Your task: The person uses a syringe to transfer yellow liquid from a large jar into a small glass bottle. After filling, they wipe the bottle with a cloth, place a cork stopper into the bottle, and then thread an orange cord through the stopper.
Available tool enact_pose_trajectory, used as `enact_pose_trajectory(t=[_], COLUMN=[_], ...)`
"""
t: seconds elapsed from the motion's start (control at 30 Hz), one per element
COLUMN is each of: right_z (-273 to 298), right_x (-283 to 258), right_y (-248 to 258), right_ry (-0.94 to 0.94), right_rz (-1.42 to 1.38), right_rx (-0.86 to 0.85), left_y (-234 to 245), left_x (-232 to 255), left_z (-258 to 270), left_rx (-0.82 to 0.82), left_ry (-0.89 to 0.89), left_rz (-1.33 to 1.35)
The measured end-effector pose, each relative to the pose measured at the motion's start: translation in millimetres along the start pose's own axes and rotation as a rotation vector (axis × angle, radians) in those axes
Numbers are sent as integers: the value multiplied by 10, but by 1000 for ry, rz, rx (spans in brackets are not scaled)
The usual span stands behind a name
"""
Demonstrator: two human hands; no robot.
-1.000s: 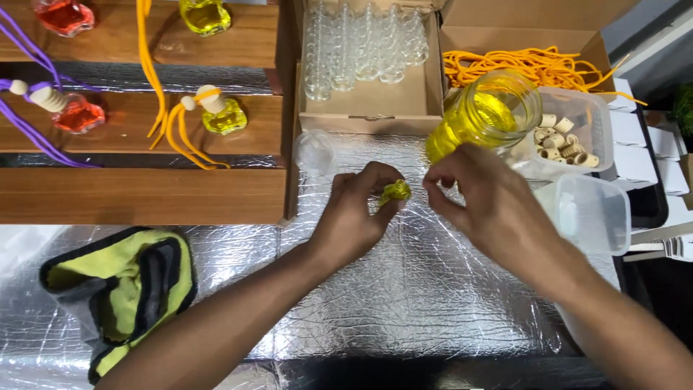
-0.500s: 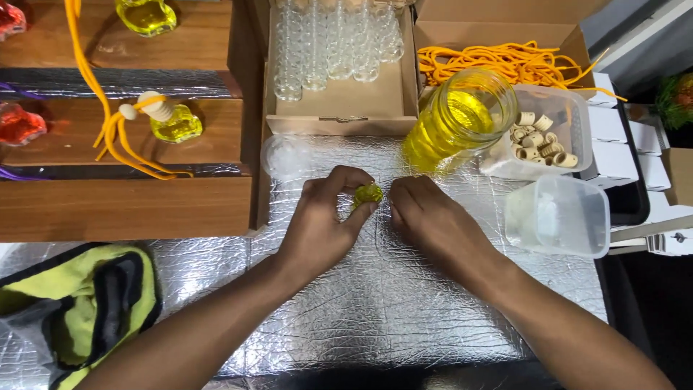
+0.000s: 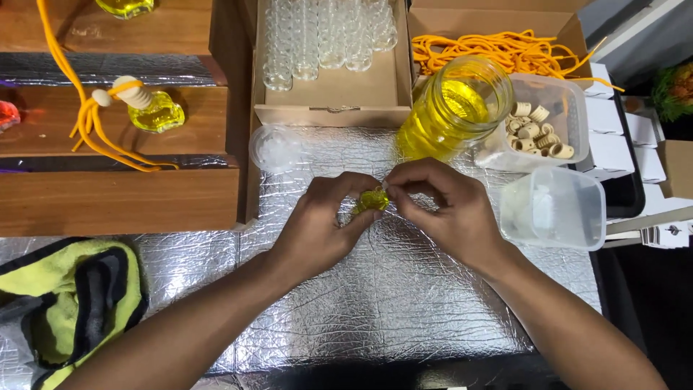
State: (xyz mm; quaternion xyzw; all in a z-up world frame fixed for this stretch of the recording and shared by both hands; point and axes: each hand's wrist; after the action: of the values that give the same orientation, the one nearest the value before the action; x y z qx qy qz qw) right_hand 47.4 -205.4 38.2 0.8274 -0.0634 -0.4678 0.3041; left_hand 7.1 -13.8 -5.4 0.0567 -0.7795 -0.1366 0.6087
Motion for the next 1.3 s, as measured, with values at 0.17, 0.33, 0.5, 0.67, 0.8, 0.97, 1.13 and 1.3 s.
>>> enact_pose_trajectory(t=[0.17,0.33,0.5,0.67,0.8,0.97,1.13,1.3], right_z=[-21,27,26,17,-24,-20,-62,-28], right_x=[5,26,50,43,-37,8,36,123], right_y=[5,-5,-22,-14,5,-26,5,-19], right_ry=[145,281,321,335,284,266,236,106], right_rz=[149,311,328,315,242,200,118,-137], right_rx=[-10,-11,-24,-38,-56,-43,-121,-358], left_y=[26,27,-8,42,26,-52,77,139], left_x=[41,4,-69,-35,-36,-92,-14,-45], left_z=[12,11,20,39,28,37,18,13], left_rx=[-20,-16,17,20,30,50,40,6], left_ry=[14,-6,-29,-23,-63,-68,-55,-69], left_rz=[-29,-24,-12,-3,-21,29,181,370])
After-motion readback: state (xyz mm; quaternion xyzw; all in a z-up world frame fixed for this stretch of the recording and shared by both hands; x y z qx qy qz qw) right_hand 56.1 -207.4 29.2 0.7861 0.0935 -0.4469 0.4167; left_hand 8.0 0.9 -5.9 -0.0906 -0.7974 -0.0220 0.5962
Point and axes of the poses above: each hand's wrist, its own z-axis away from the middle knuckle, its own y-axis out of the back of the hand, x = y × z, and after that the axes turned 8 degrees about z, right-handed
